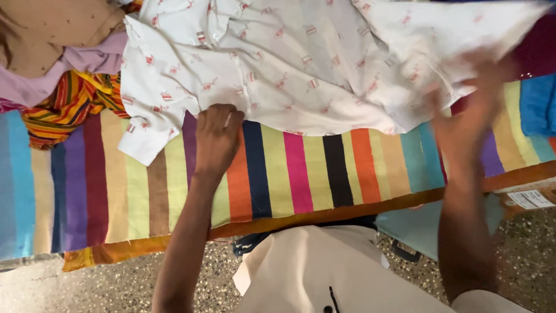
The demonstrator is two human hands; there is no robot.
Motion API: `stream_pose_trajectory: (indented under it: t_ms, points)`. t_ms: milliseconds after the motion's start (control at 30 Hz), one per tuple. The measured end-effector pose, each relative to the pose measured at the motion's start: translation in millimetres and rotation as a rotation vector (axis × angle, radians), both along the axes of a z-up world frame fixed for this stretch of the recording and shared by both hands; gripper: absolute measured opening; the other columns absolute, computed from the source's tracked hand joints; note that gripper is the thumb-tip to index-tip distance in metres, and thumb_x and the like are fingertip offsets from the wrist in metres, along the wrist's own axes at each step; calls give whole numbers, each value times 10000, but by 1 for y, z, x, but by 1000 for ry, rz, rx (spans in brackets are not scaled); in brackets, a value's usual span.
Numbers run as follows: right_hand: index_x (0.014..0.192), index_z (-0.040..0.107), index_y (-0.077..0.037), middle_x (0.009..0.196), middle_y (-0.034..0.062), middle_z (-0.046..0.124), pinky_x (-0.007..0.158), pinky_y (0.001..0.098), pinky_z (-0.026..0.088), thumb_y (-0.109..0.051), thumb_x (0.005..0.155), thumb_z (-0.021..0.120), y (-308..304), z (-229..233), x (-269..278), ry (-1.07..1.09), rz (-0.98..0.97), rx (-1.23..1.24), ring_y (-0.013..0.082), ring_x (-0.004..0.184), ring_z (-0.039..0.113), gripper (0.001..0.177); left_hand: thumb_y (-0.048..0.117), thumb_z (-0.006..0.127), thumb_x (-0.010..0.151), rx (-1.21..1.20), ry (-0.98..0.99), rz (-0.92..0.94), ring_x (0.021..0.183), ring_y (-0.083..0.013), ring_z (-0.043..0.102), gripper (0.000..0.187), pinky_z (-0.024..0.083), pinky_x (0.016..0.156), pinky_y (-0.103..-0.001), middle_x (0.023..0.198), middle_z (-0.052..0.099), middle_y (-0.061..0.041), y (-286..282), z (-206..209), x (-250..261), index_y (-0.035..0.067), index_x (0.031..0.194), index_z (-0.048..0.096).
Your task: The person folds a maroon shirt and a white patterned button-down shirt on a striped bedspread.
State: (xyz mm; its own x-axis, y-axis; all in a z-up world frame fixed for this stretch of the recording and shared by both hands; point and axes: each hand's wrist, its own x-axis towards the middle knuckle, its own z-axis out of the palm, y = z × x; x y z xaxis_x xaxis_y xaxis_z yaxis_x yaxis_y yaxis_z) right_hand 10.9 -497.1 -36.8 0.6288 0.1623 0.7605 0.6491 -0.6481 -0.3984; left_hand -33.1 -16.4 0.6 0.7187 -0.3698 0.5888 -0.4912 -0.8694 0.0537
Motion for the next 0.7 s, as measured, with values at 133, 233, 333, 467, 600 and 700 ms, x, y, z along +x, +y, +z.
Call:
stream_pose_trajectory:
  t_ms: [133,233,333,467,600,700]
  points:
    - [1214,721,-151,1416,90,580,1027,383,528,-211,861,894,89,15,-42,404,-9,-239,249,1231,568,398,-98,663,878,-247,-57,21,1118,-281,612,222,443,914,-424,1128,690,-80,6,8,-13,44,1048,657]
    - [1218,732,-97,1283,55,599,996,470,425,-257,708,923,103,17,-50,359,-53,-368,303,1185,567,567,-168,564,926,-483,-7,-6,1130,-278,639,256,484,959,-401,1167,703,-109,11,1,-22,28,1079,624]
    - [1180,754,-110,1268,36,634,1038,460,393,-146,827,854,94,4,-49,287,-96,-337,273,1206,588,369,-196,436,943,-805,95,-27,990,-210,647,304,503,869,-322,1109,709,-111,19,-19,-29,22,1082,595]
    - [1113,730,-93,1144,41,720,1003,403,459,67,952,668,71,-26,-47,227,-111,-195,219,1150,636,236,-206,383,911,-957,143,-34,784,-133,526,284,455,756,-247,931,596,-86,39,-35,-52,13,1006,537]
    - [1089,747,-84,1072,53,766,797,377,491,120,980,618,50,-42,-54,174,90,-135,172,907,658,264,-217,407,845,-719,87,28,800,-188,549,309,461,762,-327,877,627,-99,62,-33,-86,10,960,582]
    - [1046,781,-166,988,10,766,705,251,579,-36,965,727,64,-35,-77,365,268,-309,140,833,693,162,-206,410,837,-569,232,107,825,-202,621,337,529,649,-306,886,643,-99,68,-27,-117,48,943,603]
